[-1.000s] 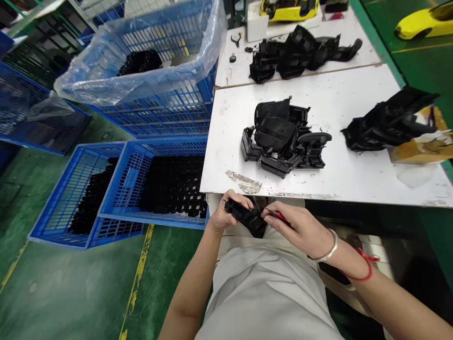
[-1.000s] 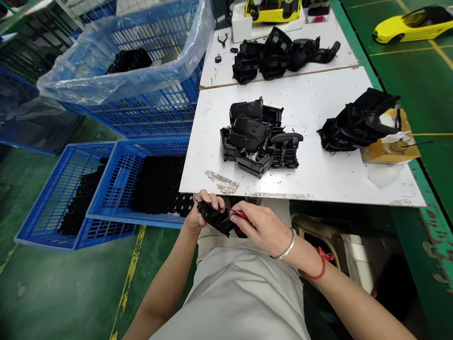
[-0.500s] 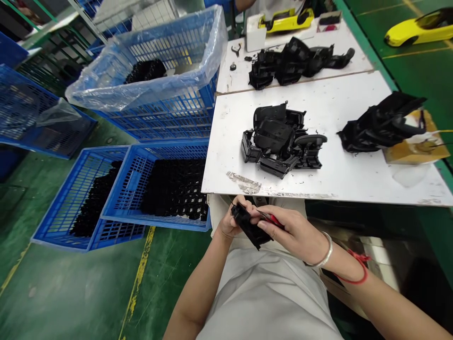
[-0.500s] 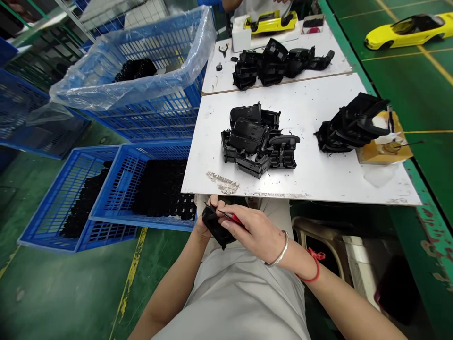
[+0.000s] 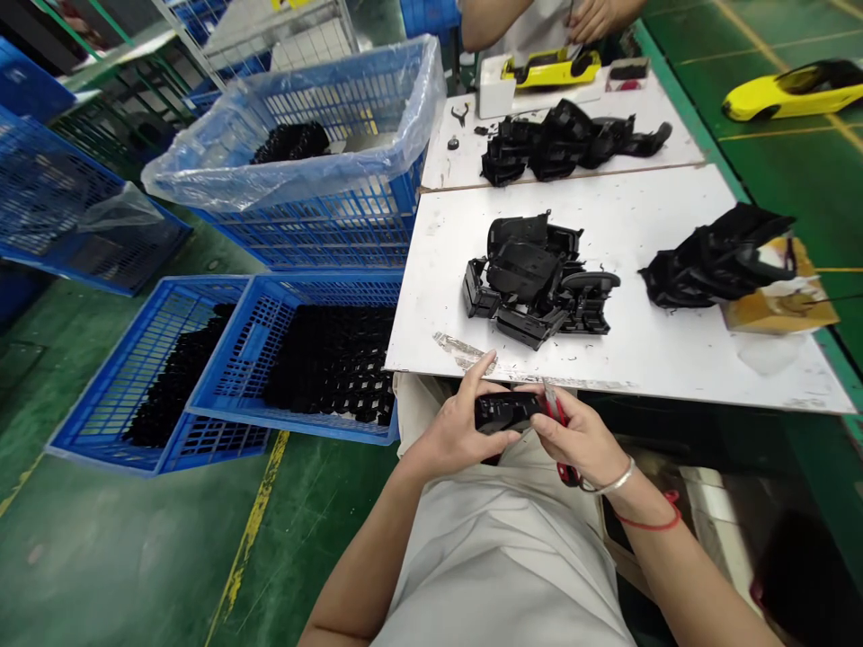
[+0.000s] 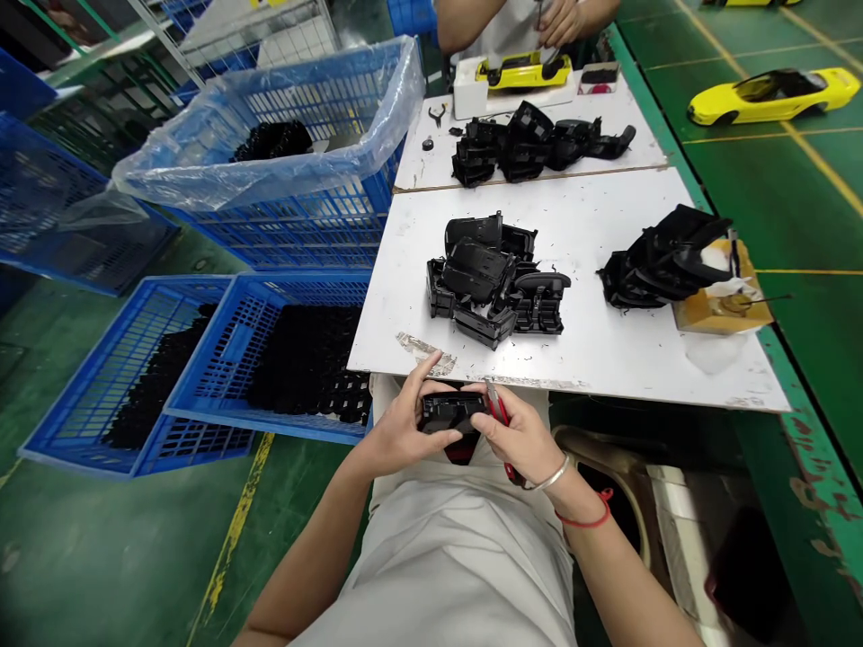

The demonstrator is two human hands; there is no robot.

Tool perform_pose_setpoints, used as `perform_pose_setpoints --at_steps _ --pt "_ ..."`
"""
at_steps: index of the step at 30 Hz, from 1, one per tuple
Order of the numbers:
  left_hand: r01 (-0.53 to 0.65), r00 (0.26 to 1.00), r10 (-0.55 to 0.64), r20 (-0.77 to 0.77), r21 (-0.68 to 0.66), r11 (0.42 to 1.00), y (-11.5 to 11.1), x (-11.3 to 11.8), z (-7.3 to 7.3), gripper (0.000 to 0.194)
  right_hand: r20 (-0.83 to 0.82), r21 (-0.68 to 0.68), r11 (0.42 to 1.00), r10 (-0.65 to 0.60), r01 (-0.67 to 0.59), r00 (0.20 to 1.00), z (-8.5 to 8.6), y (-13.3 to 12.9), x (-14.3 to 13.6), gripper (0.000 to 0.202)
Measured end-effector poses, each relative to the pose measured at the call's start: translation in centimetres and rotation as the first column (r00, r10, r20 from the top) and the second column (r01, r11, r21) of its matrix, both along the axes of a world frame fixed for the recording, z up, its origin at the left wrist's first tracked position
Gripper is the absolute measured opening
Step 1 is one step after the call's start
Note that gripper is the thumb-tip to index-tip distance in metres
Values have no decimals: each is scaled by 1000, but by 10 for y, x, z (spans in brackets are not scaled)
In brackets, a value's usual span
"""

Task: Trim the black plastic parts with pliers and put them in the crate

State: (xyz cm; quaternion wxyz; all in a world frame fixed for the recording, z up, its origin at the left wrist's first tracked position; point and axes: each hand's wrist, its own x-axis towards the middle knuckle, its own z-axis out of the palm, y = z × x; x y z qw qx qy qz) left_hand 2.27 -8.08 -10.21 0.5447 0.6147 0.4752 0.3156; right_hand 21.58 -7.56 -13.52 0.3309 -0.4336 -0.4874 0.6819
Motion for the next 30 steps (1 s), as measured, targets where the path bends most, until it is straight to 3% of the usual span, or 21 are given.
perform_pose_setpoints --at_steps 3,9,15,20,25,28,30 --pt "93 991 -86 99 -69 993 -4 -2 6 94 -192 -105 993 33 -53 981 -9 -3 8 52" --pt "174 973 -155 174 -98 980 -8 -1 17 94 -320 -132 989 27 -73 947 -20 -10 15 47" --pt "214 977 -215 -14 -24 976 -12 3 31 93 -338 -147 987 13 -66 941 -22 -16 15 48" --pt "262 964 -256 -64 110 959 -15 3 35 87 -280 -120 992 5 -40 960 -18 -20 17 51" --pt "275 961 -266 -75 156 949 -22 -3 33 80 -188 -41 999 9 -17 982 -9 -25 19 53" --pt "263 964 -250 -92 194 945 -27 -10 32 79 -106 57 998 17 -11 994 1 -28 21 45" --pt "265 961 -237 -139 238 935 -30 -14 34 76 18 193 981 1 -5 1000 9 -30 23 38"
